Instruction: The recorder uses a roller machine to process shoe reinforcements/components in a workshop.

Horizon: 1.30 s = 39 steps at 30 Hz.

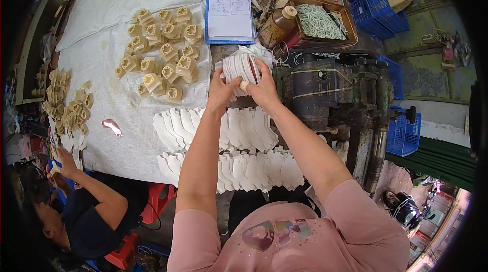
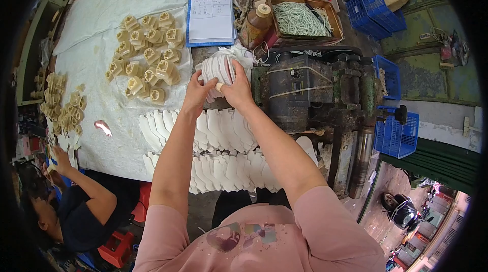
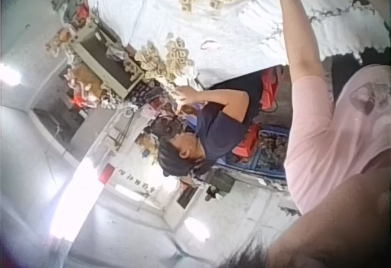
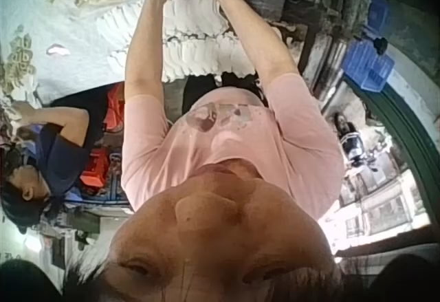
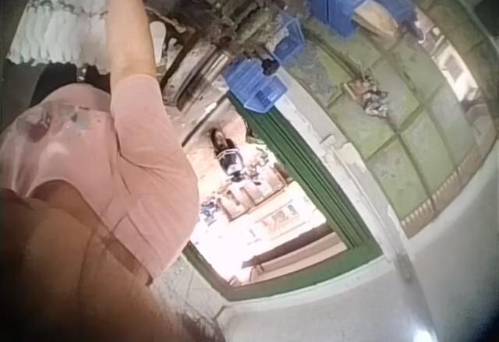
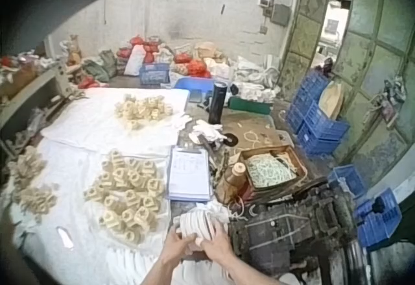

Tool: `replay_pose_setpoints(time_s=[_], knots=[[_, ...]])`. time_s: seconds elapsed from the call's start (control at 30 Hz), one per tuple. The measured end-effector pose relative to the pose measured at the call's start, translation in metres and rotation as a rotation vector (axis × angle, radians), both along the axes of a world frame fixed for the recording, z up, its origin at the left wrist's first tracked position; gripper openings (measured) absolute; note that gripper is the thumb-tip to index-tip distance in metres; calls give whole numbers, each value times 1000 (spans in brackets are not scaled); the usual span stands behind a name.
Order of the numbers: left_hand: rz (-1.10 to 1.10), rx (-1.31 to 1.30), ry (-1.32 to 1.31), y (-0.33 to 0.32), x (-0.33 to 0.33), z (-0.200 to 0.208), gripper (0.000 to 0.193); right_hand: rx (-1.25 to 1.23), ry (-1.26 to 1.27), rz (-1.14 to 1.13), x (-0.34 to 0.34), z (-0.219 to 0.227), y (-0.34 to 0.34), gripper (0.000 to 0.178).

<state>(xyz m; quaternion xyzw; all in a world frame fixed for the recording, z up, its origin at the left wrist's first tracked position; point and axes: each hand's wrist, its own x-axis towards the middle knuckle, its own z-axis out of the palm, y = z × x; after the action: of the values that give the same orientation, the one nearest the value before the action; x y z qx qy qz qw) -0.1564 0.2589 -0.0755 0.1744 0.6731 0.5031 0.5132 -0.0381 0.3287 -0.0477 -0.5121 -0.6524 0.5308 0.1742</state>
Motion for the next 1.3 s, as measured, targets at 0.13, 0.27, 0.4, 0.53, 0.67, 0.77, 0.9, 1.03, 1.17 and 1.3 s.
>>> replay_pose_setpoints(time_s=[0.13,0.27,0.4,0.53,0.67,0.77,0.9,1.03,1.17,1.3], knots=[[180,196,-421,-3,3,7,75,-23,104,-7,4,3,1,79],[231,254,-508,0,3,9,68,13,142,80,9,1,-2,76],[245,258,-352,-3,6,7,63,-27,183,129,6,7,-4,75],[247,316,-544,-13,-8,10,55,-336,373,-16,9,6,5,66],[253,396,-638,-26,-13,30,53,-185,338,-80,5,-28,6,63],[213,359,-490,-40,-16,50,58,319,-129,69,-4,-33,-9,66],[74,267,-179,-60,-17,66,71,314,-425,247,-8,-25,-16,71],[-195,169,-54,-87,-27,79,85,463,-219,374,11,37,-25,72],[-592,194,-81,-104,-16,115,68,553,-102,1002,46,103,-39,72],[-284,132,-274,-120,4,122,53,128,34,923,78,124,-60,67]])
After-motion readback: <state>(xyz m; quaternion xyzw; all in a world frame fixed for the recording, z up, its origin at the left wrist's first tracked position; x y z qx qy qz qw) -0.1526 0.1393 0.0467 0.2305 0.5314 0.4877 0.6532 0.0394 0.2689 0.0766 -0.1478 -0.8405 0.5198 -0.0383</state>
